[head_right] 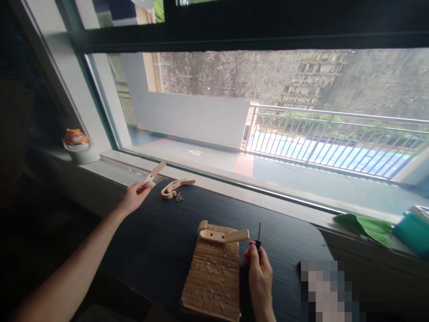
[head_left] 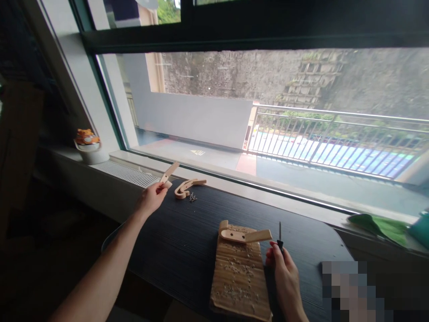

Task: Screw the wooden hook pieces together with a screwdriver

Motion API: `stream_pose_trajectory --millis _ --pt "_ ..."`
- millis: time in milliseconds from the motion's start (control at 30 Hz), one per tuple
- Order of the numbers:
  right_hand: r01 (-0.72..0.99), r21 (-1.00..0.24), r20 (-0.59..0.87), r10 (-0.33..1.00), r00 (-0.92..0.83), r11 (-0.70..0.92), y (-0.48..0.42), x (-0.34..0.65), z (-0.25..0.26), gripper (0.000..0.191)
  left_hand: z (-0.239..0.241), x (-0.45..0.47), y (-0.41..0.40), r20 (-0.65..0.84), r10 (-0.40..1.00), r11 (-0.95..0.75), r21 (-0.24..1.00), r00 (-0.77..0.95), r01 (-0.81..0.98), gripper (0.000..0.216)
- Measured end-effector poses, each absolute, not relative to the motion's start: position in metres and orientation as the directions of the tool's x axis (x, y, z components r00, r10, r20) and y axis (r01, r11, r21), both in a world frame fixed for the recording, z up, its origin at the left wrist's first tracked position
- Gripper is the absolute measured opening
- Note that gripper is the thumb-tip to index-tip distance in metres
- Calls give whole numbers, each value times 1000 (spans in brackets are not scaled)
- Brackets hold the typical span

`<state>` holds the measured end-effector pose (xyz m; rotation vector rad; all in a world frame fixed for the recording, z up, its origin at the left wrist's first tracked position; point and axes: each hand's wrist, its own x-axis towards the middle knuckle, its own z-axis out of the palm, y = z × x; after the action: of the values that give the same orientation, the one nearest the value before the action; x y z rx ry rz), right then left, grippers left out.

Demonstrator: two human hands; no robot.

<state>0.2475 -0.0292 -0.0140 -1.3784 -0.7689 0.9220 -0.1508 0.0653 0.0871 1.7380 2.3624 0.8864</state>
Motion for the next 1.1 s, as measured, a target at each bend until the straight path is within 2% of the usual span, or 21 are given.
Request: stream_pose_trajectory --millis 100,167,233,333,500,700,900,967,1100 --pt "-195 -979 -49 878 476 51 -29 243 -4 47 101 -126 27 327 895 40 618 -303 785 42" --pt "-302 -951 -97 878 469 56 -31 242 2 46 108 -105 0 345 911 -85 694 -227 715 45" --pt "-326 -945 -136 871 472 29 -35 244 7 43 112 -85 -25 304 944 -181 801 -126 571 45" --pt "-331 -944 -155 864 479 14 -47 251 14 42 106 -62 -48 249 969 -219 853 0 473 42" --pt "-258 -966 -104 887 451 18 -72 265 19 35 75 -42 -57 239 964 -263 801 116 538 35" --pt "-150 -988 -78 928 365 -24 -93 267 21 24 51 -30 -64 334 918 -393 697 213 600 30" --pt "-84 -992 -110 968 227 -93 -101 257 31 42 42 -18 -64 375 871 -491 647 317 584 23" --pt "0 -996 -91 976 199 -93 -98 254 33 41 41 -15 -60 407 858 -513 642 313 570 23" --pt "213 -976 -10 985 174 -48 -88 251 37 24 36 -14 -53 466 839 -535 611 281 583 24"
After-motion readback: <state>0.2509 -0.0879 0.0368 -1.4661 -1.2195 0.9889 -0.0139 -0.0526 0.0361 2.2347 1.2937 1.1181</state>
